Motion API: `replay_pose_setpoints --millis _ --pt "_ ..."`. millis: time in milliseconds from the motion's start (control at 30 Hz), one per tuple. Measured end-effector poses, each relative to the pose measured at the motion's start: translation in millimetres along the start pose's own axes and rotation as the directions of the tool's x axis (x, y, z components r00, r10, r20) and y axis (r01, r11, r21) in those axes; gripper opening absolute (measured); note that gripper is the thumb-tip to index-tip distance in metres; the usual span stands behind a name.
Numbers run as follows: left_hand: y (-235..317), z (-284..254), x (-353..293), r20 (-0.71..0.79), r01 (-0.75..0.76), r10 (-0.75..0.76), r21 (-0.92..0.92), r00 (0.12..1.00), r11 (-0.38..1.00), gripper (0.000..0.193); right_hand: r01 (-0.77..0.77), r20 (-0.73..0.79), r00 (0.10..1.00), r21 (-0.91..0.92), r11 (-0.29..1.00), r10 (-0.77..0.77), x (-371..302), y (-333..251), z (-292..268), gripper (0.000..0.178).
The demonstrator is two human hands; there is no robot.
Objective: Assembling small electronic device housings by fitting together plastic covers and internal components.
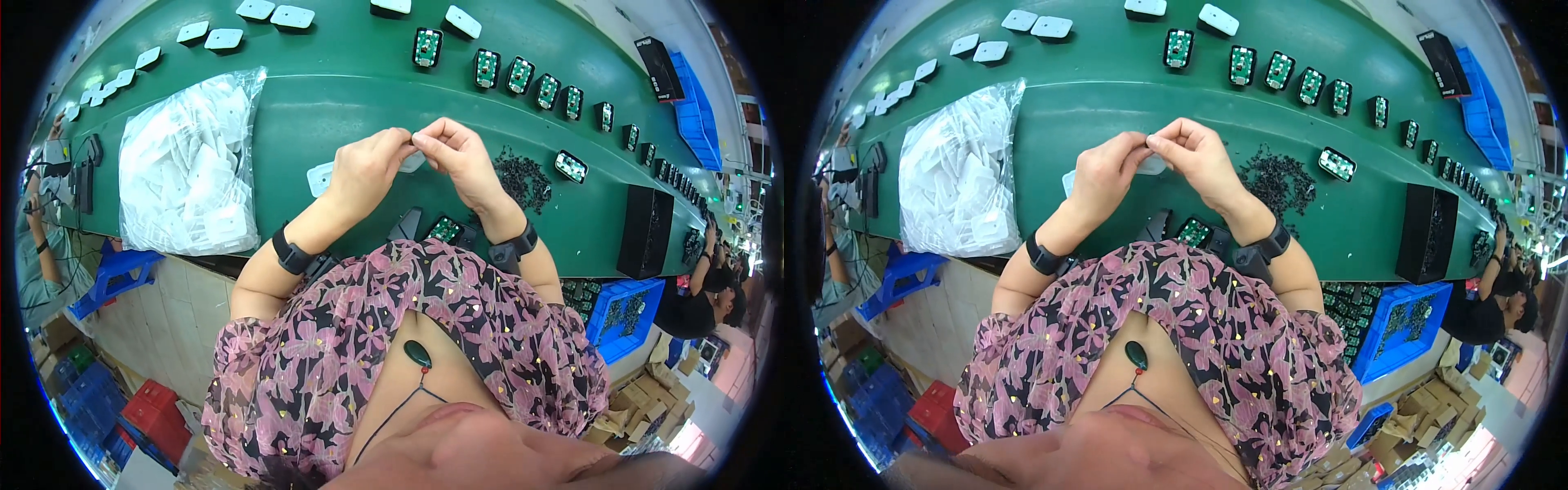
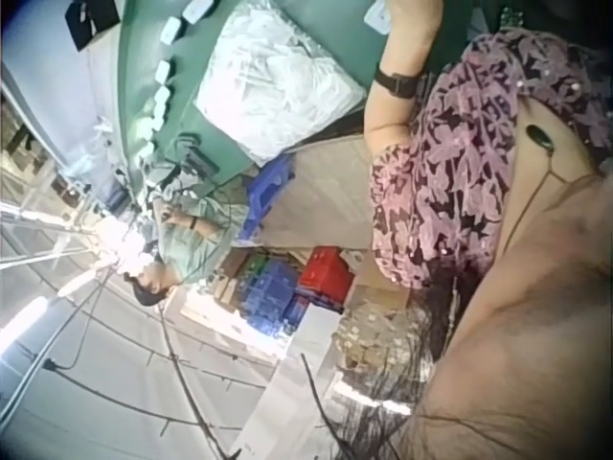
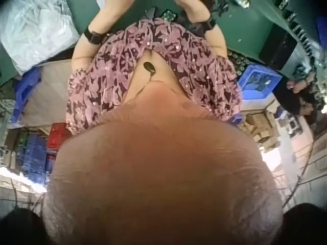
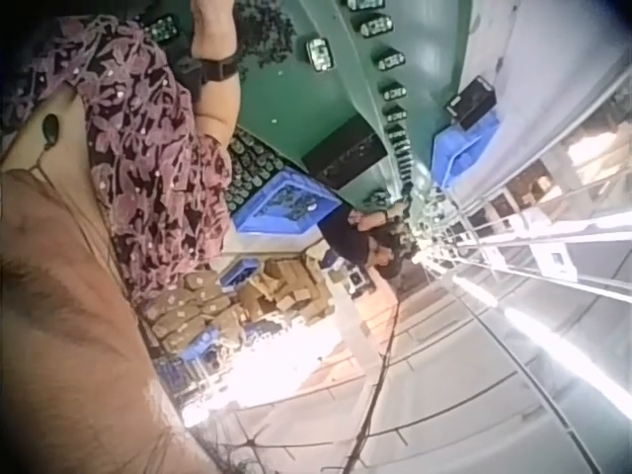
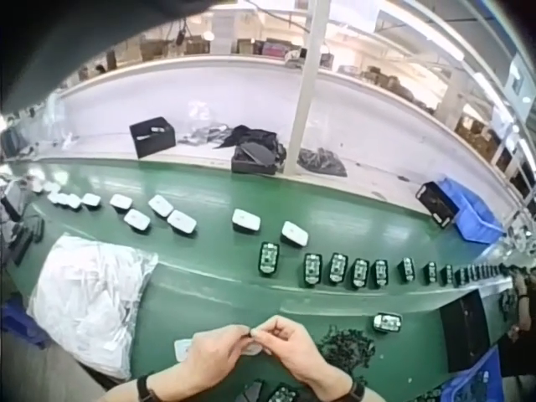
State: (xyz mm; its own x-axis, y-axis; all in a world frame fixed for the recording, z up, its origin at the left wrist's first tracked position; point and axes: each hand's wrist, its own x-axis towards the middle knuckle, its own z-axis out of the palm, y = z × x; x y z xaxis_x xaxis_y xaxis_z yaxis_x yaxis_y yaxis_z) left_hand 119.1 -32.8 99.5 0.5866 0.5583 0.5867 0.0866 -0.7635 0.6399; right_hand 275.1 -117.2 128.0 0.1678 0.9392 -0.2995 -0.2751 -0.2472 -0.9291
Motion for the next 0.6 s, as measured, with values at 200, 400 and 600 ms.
replay_pose_setpoints --millis 200,400,600 --pt "-2 -1 -1 0.147 0.25 -0.226 -0.173 0.963 0.953 0.007 0.225 -0.083 0.964 -0.24 0.944 -0.251 3 7 1 0.01" --pt "0 -6 -3 0.352 0.517 -0.389 -0.44 0.851 0.734 0.008 0.461 0.104 0.82 -0.703 0.541 -0.563 -4 -6 1 0.006" --pt "-4 -8 -5 0.378 0.616 -0.496 -0.591 0.782 0.52 0.018 0.474 0.188 0.734 -0.83 0.294 -0.652 -11 -8 7 0.008"
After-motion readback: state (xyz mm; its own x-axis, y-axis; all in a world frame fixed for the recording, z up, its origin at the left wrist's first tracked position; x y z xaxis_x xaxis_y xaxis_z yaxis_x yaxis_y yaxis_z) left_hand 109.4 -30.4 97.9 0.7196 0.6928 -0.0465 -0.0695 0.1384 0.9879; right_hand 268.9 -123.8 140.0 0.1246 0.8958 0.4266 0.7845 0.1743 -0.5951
